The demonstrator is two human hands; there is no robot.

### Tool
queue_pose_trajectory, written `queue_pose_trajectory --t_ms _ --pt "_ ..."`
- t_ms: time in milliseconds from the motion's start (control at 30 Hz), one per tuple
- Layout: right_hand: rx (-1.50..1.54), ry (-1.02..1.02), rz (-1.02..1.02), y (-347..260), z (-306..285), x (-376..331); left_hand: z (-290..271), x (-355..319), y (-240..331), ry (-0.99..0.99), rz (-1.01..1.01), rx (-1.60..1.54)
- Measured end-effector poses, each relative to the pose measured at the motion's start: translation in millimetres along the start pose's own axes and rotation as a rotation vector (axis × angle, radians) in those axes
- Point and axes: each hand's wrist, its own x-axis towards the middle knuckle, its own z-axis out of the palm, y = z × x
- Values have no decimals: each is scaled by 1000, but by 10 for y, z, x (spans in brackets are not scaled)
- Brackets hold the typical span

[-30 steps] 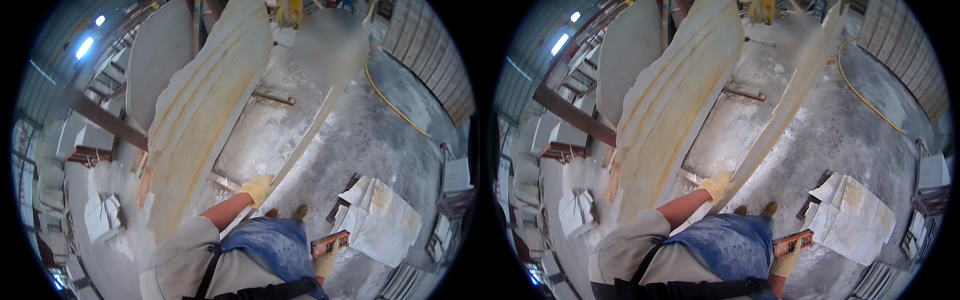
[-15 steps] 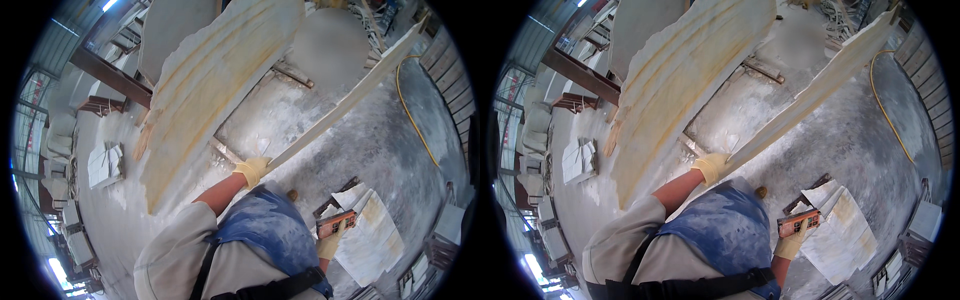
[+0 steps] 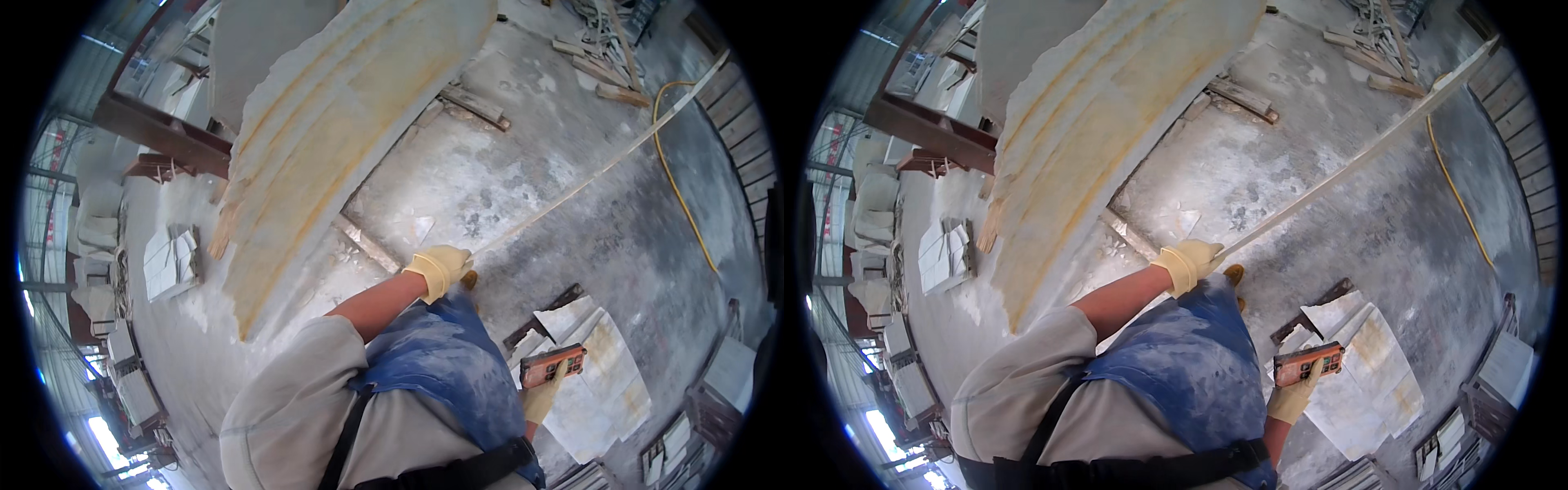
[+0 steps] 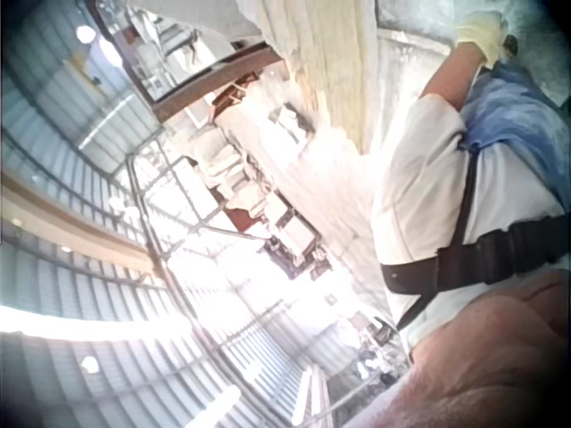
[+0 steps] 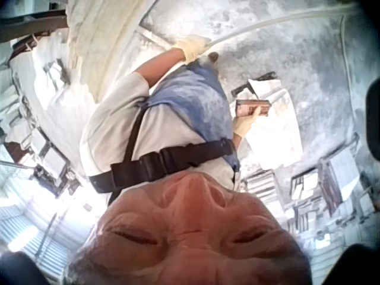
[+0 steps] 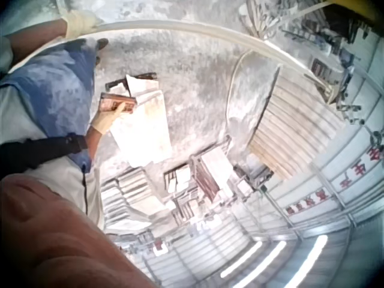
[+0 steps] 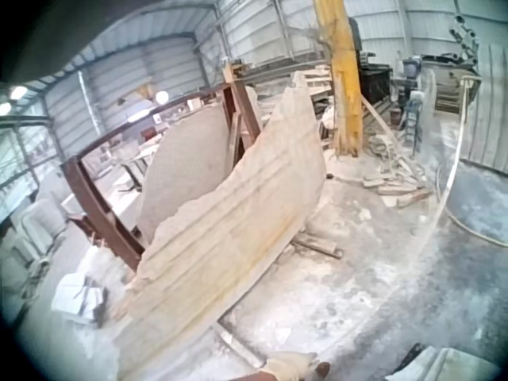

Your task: The person uses a remote control to operate a crane and lift a large stone slab. They then guide the suspended slab to a wooden rack and place it vertically among other slabs.

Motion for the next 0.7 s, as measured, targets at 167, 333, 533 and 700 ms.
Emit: queue_pose_trajectory --t_ms 167,333,533,700 --pt "-841 -70 -490 -277 264 -49 22 461 360 -42 59 61" --pt "-829 -2 -400 -622 209 165 99 881 704 5 115 46" --pt "-1116 3 -392 -993 311 536 152 1248 991 -12 97 33" --pt "31 45 -4 -1482 428 1220 14 1617 1427 -77 66 14"
